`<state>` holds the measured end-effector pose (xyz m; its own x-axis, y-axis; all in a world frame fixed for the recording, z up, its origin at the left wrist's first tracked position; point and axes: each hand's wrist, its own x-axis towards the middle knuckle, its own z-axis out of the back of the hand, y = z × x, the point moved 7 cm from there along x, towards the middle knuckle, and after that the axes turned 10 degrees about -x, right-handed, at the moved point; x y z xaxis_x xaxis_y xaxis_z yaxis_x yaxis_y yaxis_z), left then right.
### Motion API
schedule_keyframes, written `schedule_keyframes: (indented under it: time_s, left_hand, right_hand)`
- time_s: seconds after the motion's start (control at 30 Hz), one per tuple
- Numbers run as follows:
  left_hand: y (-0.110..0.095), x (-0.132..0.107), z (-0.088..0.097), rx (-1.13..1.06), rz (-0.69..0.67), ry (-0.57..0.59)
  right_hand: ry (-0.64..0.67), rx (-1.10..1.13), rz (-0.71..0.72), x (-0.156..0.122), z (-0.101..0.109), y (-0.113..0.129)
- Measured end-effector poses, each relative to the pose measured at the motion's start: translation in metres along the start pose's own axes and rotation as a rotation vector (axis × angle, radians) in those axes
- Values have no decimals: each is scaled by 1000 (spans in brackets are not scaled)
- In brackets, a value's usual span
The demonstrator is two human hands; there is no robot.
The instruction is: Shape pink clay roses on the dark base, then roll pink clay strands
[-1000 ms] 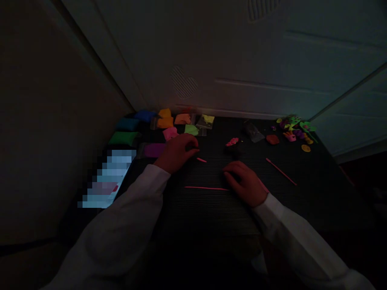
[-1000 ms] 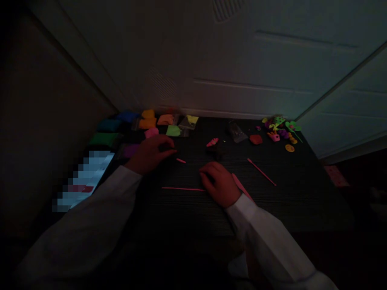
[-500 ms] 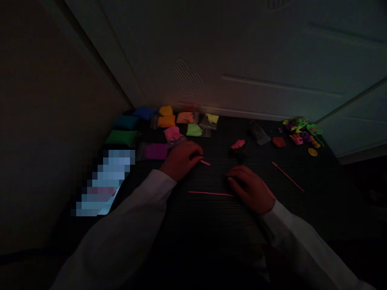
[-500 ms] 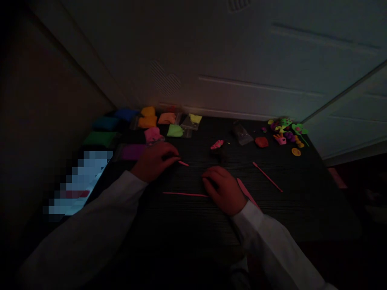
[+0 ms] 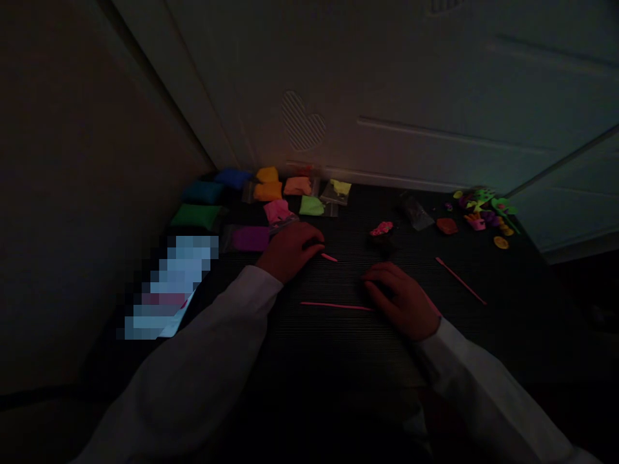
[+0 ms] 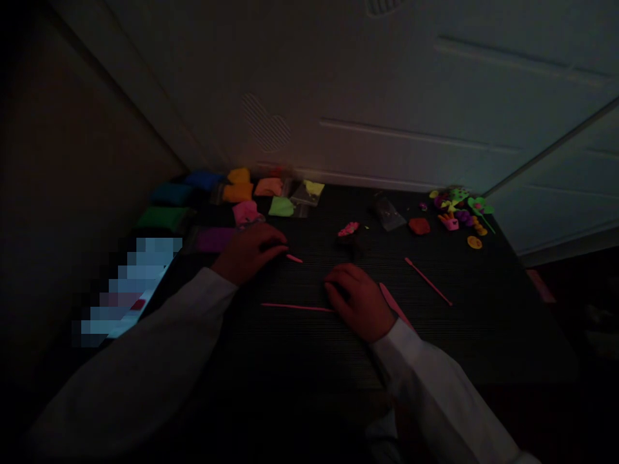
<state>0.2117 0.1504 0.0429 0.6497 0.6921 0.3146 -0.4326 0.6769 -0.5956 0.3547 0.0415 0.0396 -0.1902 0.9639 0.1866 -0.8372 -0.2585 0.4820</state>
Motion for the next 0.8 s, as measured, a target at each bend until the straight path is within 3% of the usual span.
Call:
schedule_keyframes:
  time_s: [0.23,0.4,0.53,0.8]
  left_hand:
    - [4,1,-5,10,-21,-24]
    - [7,2,-3,58,-9,-90]
    - [6,1,-1,69,-27,-116]
    - [5,0,0,70,-29,-153]
  right_hand:
    - [-22,-73,66,4,0,7]
    - [-102,-383,196,22,0,20]
    - [-76,-614,333,37,-11,33]
    - [12,-620,488,39,-33,48]
